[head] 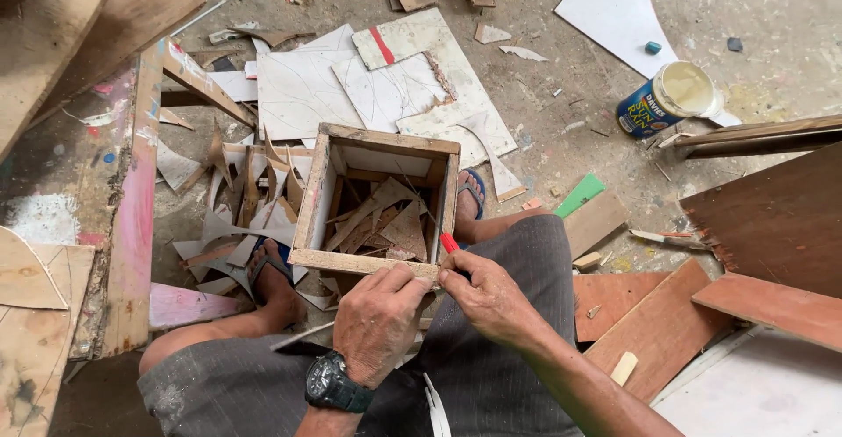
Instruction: Sawing a thin white board using a manual hand saw in a workshop environment.
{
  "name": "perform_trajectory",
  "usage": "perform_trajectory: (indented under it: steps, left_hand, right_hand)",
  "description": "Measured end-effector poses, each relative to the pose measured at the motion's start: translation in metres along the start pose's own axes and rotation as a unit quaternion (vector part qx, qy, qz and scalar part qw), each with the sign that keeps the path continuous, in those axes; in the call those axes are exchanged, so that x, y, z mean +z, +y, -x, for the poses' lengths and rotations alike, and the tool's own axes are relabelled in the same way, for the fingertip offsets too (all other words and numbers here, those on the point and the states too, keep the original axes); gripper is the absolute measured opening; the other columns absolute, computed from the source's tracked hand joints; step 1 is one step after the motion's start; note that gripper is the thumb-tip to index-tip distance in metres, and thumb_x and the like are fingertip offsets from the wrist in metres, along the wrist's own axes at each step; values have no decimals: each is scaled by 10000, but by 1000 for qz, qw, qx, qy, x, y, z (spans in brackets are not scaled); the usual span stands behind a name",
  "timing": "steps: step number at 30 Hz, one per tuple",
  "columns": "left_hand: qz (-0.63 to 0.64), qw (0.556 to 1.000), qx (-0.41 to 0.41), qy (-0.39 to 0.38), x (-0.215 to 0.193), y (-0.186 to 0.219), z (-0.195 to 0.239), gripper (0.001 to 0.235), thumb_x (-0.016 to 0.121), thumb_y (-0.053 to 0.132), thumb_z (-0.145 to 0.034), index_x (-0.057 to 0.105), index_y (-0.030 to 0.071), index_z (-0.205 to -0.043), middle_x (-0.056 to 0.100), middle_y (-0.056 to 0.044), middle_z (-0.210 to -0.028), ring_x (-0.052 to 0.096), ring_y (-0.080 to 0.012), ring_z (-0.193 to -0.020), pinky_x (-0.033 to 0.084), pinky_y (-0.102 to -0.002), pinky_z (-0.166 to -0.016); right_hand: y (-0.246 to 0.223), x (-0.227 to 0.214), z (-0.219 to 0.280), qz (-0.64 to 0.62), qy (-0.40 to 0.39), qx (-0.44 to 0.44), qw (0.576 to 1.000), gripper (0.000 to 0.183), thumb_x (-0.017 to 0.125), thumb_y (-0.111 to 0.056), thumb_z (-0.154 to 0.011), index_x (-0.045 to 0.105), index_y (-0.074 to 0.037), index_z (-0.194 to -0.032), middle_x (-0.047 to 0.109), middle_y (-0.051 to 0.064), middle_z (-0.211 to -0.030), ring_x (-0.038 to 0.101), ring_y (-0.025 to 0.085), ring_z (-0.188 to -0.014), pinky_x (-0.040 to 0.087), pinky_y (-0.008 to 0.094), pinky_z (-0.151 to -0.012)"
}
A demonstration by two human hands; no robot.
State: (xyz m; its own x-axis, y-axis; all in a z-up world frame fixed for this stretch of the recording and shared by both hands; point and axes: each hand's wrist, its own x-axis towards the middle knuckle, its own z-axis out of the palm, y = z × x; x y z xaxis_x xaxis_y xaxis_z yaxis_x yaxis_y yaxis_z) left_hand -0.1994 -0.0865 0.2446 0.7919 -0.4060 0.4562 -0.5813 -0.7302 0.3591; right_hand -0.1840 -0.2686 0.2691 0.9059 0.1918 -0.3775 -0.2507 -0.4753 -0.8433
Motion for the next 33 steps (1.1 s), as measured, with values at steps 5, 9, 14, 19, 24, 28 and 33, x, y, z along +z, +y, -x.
perform_trajectory:
  steps: [5,9,14,19,24,28,33]
  left_hand:
    - [20,1000,-1,2,-3,-4,4,207,722,165,-938,741,167,-1144,618,10,-846,614,-199,-721,535,-334,-600]
    - [30,999,11,27,-6,-6,1,212,687,147,-968,741,163,-1172,670,-6,-895,653,-213,-786,553,-335,-661]
    - [47,999,-13,19,0,-14,0,195,707,147,-938,743,181,-1127,669,12,-888,637,-210,-746,531,-346,-597]
    - [149,982,-108,-40,2,-18,-17,148,687,202,-924,759,217,-1052,659,32,-862,645,-205,-707,497,-371,-550]
    - [167,971,-160,-54,29,-29,-21,117,631,342,-1002,709,255,-1003,610,40,-794,718,-202,-794,593,-340,-698]
    - [169,959,-210,-81,83,-77,-19,190,583,419,-1016,691,263,-1019,618,-3,-817,715,-284,-835,597,-416,-729]
    - [159,905,-386,-82,70,-115,-51,194,537,481,-1013,687,375,-1074,699,-29,-972,701,-325,-1028,549,-487,-946]
  right_hand:
    - [0,-2,-5,8,-30,17,999,255,537,-251,-1005,600,-124,-793,548,-27,-759,483,121,-723,395,309,-689]
    - [-16,-11,-13,54,-59,56,995,279,523,-303,-988,605,-116,-798,544,11,-771,484,146,-732,377,325,-700]
    - [-15,-10,-17,7,-56,49,997,253,546,-255,-985,589,-127,-771,478,-13,-712,401,115,-659,331,305,-639]
    - [-21,-21,-23,2,-69,56,996,296,542,-286,-1050,589,-119,-810,483,1,-716,407,131,-650,325,306,-625]
    - [-11,-28,-48,127,-28,65,989,331,584,-360,-1000,749,-79,-938,696,194,-749,712,317,-754,555,439,-723]
    - [-37,-24,-33,58,-24,125,990,327,549,-303,-1030,706,-32,-1123,744,210,-825,741,348,-792,566,504,-863]
    - [-4,-34,-35,8,28,58,998,749,570,-143,-813,453,-68,-1549,608,135,-726,625,231,-666,501,348,-615]
